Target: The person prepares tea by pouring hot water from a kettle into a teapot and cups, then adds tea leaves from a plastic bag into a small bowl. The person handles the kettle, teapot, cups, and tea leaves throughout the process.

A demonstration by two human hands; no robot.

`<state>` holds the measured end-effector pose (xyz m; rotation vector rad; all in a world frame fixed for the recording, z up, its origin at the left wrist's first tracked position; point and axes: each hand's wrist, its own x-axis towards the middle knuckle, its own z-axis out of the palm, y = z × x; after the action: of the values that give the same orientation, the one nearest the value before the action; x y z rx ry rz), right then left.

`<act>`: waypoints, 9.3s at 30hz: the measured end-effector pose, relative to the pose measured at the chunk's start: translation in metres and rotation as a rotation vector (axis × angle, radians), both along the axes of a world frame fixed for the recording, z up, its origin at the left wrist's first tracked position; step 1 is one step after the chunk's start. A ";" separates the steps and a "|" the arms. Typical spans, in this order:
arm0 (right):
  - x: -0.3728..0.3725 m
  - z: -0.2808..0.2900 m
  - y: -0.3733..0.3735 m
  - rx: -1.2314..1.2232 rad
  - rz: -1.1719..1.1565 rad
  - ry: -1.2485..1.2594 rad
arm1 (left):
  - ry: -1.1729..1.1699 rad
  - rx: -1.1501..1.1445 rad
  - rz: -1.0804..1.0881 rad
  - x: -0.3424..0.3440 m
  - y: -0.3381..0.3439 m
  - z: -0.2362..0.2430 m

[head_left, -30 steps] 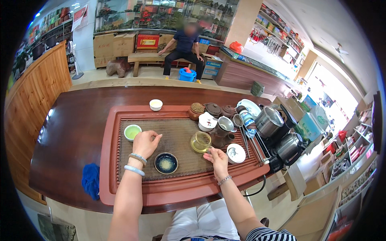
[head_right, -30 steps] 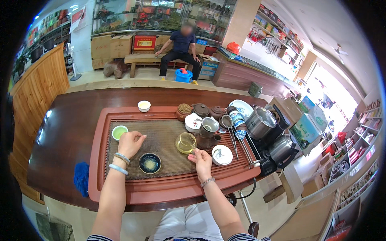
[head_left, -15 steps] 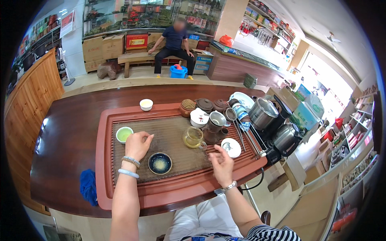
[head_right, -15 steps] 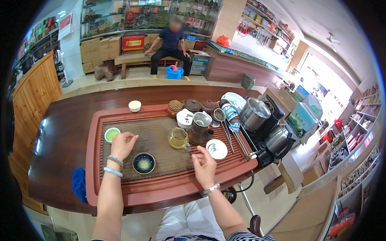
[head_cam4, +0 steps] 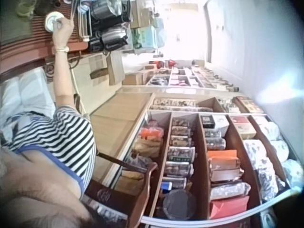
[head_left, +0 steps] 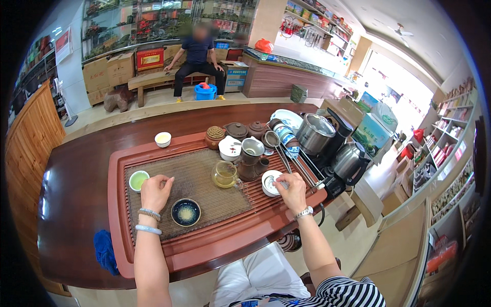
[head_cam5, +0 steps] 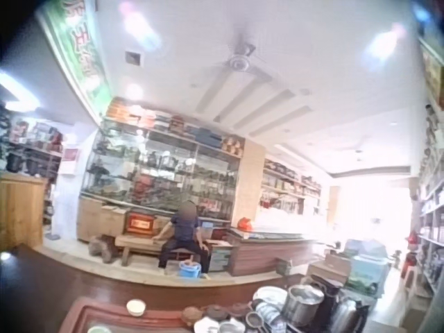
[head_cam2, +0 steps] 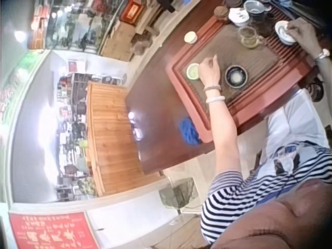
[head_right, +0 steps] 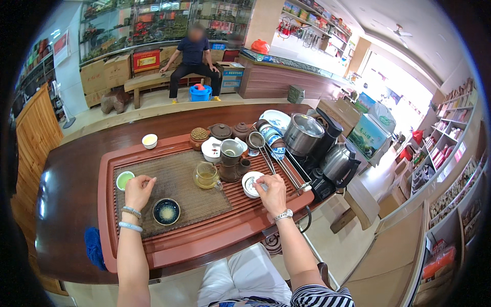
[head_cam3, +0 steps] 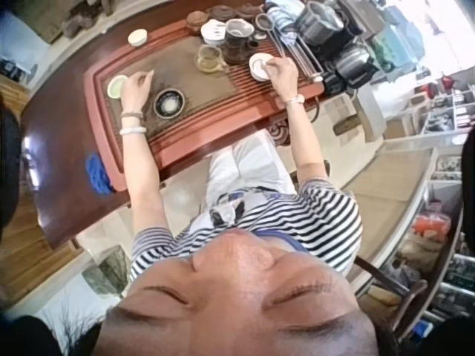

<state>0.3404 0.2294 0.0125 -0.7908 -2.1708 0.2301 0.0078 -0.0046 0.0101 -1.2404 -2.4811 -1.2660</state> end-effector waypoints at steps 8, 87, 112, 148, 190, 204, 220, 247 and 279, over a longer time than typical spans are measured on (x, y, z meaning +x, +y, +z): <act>0.041 0.019 0.024 0.126 -0.177 0.178 | 0.018 0.015 -0.013 -0.001 0.000 -0.003; 0.005 -0.025 -0.076 -1.795 0.740 0.689 | -0.103 0.082 -0.697 0.139 0.048 0.036; -0.033 -0.041 -0.089 -1.359 0.431 0.351 | 0.006 0.287 -0.569 0.138 0.097 0.032; 0.152 -0.026 -0.108 -0.676 0.102 0.528 | 0.046 0.167 -0.607 0.206 0.172 0.033; 0.457 -0.408 0.013 -1.757 0.030 1.642 | -0.179 -0.386 -1.259 0.457 0.197 -0.139; 0.413 -0.332 0.098 -0.913 -0.364 0.607 | -0.067 -0.262 -1.299 0.472 0.208 -0.189; 0.365 -0.503 0.082 -0.987 -0.885 0.654 | -0.056 -0.229 -1.288 0.467 0.202 -0.190; 0.349 -0.532 0.064 -1.778 -0.344 1.235 | -0.071 -0.201 -1.256 0.465 0.201 -0.190; 0.352 -0.529 0.091 -1.580 0.087 1.941 | -0.043 -0.223 -1.287 0.469 0.206 -0.187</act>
<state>0.6922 0.3203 -0.5163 -0.5675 0.1621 1.8464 0.4770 0.2017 -0.1766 -3.0870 -1.7079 -1.0753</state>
